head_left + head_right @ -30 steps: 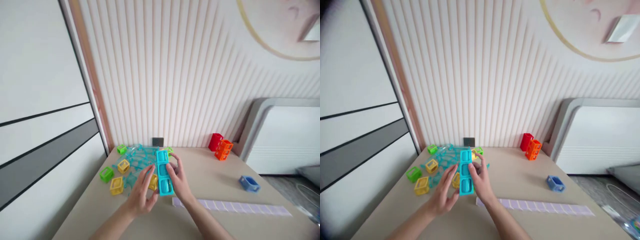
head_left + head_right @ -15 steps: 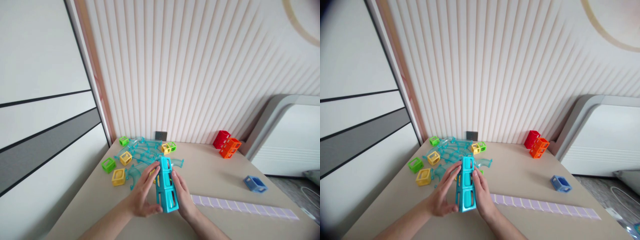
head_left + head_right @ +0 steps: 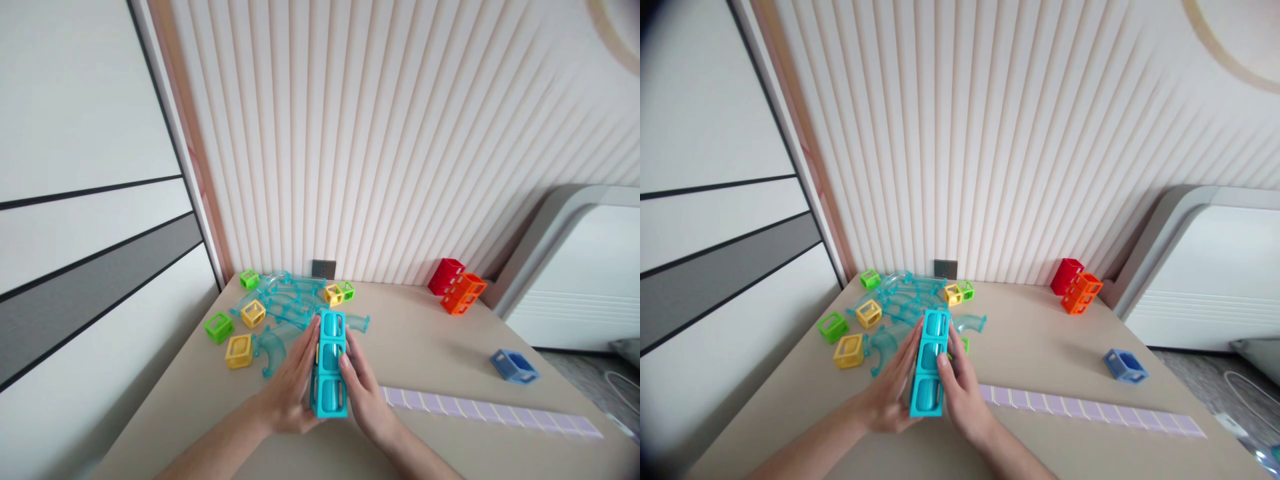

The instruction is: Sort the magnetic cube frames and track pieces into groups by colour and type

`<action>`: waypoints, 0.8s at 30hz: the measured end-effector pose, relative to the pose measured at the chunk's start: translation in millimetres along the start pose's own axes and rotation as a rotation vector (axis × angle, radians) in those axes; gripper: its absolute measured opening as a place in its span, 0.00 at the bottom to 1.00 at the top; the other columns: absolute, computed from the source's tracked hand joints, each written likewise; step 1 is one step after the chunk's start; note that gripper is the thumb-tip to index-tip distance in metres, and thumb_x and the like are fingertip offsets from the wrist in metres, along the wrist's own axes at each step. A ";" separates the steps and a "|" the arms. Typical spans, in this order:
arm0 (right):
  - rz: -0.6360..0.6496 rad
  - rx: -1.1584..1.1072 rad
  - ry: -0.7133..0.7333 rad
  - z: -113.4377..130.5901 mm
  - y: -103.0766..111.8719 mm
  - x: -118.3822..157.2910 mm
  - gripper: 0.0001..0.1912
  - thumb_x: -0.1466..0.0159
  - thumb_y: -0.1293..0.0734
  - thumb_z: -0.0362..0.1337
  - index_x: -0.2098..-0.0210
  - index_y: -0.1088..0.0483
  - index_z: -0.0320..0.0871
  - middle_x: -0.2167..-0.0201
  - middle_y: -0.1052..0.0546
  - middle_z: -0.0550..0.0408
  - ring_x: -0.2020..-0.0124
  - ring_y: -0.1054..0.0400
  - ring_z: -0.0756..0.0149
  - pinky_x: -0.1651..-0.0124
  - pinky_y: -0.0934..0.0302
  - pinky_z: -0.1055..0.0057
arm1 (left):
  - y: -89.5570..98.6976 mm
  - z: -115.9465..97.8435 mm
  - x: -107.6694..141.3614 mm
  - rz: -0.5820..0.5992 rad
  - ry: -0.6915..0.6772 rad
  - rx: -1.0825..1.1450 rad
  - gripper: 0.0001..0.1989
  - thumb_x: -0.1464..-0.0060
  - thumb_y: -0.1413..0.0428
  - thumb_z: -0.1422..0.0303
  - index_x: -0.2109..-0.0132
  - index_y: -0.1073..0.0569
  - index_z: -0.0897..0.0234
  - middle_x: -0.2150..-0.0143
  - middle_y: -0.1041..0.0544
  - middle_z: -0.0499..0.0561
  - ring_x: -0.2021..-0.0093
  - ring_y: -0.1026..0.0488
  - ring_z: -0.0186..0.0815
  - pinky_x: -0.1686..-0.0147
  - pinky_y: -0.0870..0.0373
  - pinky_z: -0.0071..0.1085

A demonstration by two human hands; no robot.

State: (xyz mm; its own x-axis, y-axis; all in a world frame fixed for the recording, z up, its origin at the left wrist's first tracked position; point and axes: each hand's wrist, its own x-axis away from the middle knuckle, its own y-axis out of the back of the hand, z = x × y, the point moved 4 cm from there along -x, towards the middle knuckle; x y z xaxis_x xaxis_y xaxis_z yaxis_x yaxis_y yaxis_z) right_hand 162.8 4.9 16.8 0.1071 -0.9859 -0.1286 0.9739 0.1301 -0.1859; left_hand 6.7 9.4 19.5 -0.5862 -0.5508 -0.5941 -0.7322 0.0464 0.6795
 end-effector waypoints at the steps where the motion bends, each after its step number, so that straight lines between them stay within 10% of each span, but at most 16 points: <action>1: 0.013 0.000 -0.005 0.3 -0.5 -0.1 0.34 0.35 0.33 0.58 0.33 0.38 0.56 0.34 0.32 0.53 0.32 0.40 0.53 0.34 0.40 0.56 | -0.1 0.5 0.2 0.013 -0.002 0.001 0.54 0.43 0.43 0.59 0.26 0.73 0.69 0.23 0.68 0.65 0.26 0.64 0.66 0.32 0.49 0.62; 24: 0.013 -0.035 0.010 -0.9 -3.3 -4.1 0.36 0.36 0.29 0.53 0.32 0.40 0.56 0.47 0.25 0.49 0.62 0.26 0.61 0.55 0.27 0.60 | 7.4 3.5 -1.2 -0.151 0.027 -0.007 0.37 0.37 0.48 0.73 0.26 0.53 0.59 0.26 0.44 0.60 0.29 0.42 0.51 0.34 0.35 0.47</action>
State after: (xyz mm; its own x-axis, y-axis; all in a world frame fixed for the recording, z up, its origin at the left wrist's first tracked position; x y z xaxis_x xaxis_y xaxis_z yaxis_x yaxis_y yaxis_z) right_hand 159.0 8.7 17.0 0.1175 -0.9830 -0.1409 0.9650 0.1465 -0.2177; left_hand 0.7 13.3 23.8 -0.4602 -0.5731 -0.6781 -0.8090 -0.0440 0.5862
